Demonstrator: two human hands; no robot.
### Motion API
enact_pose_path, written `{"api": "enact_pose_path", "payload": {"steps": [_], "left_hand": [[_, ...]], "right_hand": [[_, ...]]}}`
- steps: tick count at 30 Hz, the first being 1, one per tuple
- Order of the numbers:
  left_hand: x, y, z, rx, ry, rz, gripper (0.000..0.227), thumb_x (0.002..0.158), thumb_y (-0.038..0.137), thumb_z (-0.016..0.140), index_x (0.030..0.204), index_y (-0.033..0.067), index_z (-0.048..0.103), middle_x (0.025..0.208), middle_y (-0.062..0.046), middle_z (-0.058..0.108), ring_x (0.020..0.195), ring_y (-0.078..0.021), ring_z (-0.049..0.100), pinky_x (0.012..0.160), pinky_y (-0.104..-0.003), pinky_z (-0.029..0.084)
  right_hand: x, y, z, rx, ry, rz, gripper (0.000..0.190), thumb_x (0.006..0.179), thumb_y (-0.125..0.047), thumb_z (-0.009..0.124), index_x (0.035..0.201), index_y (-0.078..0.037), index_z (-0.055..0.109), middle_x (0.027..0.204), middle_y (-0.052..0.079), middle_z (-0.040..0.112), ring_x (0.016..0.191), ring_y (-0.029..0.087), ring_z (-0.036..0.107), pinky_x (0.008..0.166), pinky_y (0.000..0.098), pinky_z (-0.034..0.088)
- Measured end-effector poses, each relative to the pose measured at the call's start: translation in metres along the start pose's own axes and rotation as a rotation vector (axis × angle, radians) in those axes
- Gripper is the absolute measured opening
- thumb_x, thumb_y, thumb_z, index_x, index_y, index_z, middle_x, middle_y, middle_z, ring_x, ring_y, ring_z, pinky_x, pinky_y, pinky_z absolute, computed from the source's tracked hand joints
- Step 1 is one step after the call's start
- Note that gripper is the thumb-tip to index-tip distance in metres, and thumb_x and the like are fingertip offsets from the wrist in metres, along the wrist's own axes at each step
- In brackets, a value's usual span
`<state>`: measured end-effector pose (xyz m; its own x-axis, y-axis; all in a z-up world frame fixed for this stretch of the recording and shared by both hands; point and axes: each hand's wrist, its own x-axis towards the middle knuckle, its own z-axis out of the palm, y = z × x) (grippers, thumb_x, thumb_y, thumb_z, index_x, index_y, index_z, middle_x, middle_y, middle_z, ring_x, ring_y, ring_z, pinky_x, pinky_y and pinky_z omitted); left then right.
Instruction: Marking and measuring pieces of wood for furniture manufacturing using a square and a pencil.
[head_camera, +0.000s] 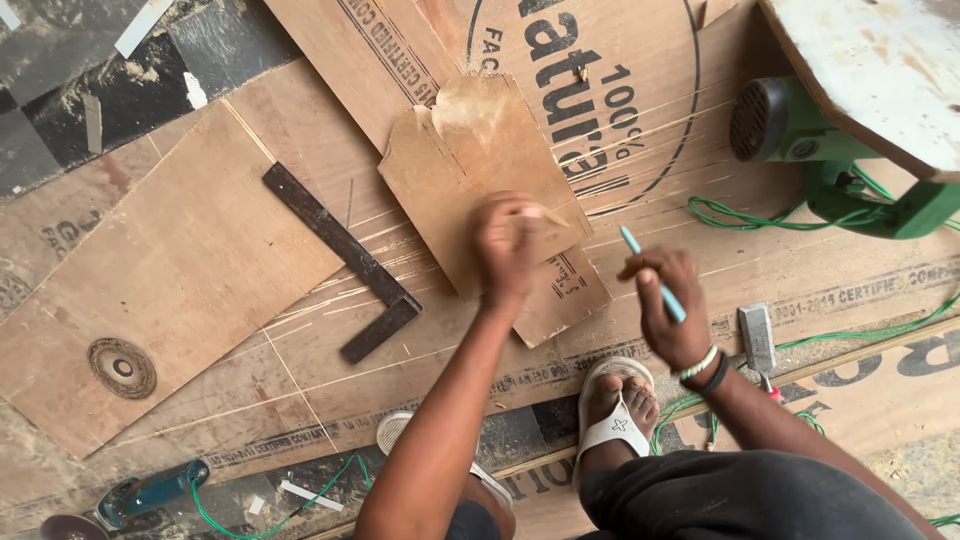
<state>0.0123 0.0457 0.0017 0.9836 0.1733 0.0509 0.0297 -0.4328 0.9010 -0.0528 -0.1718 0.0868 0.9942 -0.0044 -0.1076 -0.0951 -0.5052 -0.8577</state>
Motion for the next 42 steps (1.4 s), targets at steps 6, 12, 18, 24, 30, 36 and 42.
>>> {"api": "enact_pose_path", "payload": {"steps": [6,12,18,24,30,36,42], "left_hand": [[-0.028,-0.004,-0.074,-0.04,0.343,-0.265,0.013,0.101,0.018,0.064,0.099,0.0049,0.067,0.124,-0.013,0.059,0.108,-0.0245,0.064,0.097,-0.042,0.057],[-0.064,-0.01,-0.072,-0.181,0.318,-0.511,0.015,0.098,0.017,0.063,0.094,0.0021,0.066,0.132,-0.014,0.059,0.105,-0.0217,0.07,0.093,-0.034,0.062],[-0.096,0.019,-0.044,-0.019,0.158,-0.586,0.015,0.094,0.018,0.068,0.092,0.0038,0.068,0.128,-0.015,0.059,0.109,-0.0219,0.067,0.091,-0.033,0.062],[-0.091,0.033,-0.051,0.111,0.111,-0.444,0.02,0.091,0.026,0.072,0.09,0.0063,0.07,0.134,-0.014,0.057,0.121,-0.0275,0.057,0.098,-0.04,0.052],[-0.039,-0.01,-0.095,0.2,0.229,-0.263,0.022,0.092,0.026,0.076,0.089,0.0039,0.073,0.143,-0.02,0.055,0.134,-0.0357,0.052,0.112,-0.048,0.041],[-0.026,-0.009,-0.111,0.188,0.141,-0.234,0.02,0.085,0.022,0.077,0.082,0.003,0.074,0.114,-0.015,0.073,0.105,-0.0282,0.069,0.091,-0.039,0.053],[-0.064,0.008,-0.115,0.063,-0.069,-0.482,0.017,0.086,0.024,0.076,0.085,0.0071,0.078,0.079,-0.004,0.079,0.07,-0.0133,0.073,0.065,-0.028,0.057]], "right_hand": [[0.028,-0.01,-0.009,-0.075,0.075,-0.132,0.017,0.109,-0.013,0.055,0.121,-0.009,0.066,0.112,0.011,0.073,0.104,0.026,0.068,0.093,0.0398,0.054],[0.043,-0.011,0.016,-0.043,-0.054,-0.093,0.037,0.101,-0.012,0.062,0.137,-0.009,0.058,0.127,0.016,0.07,0.114,0.031,0.07,0.096,0.0424,0.055],[0.065,0.011,0.013,-0.115,-0.04,-0.148,0.041,0.102,-0.009,0.061,0.143,-0.01,0.056,0.134,0.017,0.067,0.121,0.035,0.067,0.1,0.0452,0.055],[0.044,0.016,0.01,-0.122,0.077,-0.172,0.038,0.107,-0.01,0.056,0.146,-0.011,0.054,0.141,0.016,0.066,0.128,0.034,0.067,0.107,0.0446,0.054],[-0.017,-0.006,0.035,-0.148,-0.024,-0.099,0.044,0.101,-0.016,0.061,0.143,-0.009,0.052,0.132,0.022,0.066,0.12,0.041,0.066,0.1,0.0485,0.053],[-0.014,-0.002,0.034,-0.116,-0.119,-0.069,0.036,0.106,-0.021,0.055,0.14,-0.008,0.054,0.131,0.025,0.066,0.115,0.043,0.067,0.094,0.0487,0.053],[0.03,0.024,0.01,-0.159,0.048,-0.185,0.032,0.11,-0.016,0.055,0.142,-0.007,0.055,0.134,0.023,0.064,0.122,0.04,0.064,0.1,0.0469,0.052]]}}
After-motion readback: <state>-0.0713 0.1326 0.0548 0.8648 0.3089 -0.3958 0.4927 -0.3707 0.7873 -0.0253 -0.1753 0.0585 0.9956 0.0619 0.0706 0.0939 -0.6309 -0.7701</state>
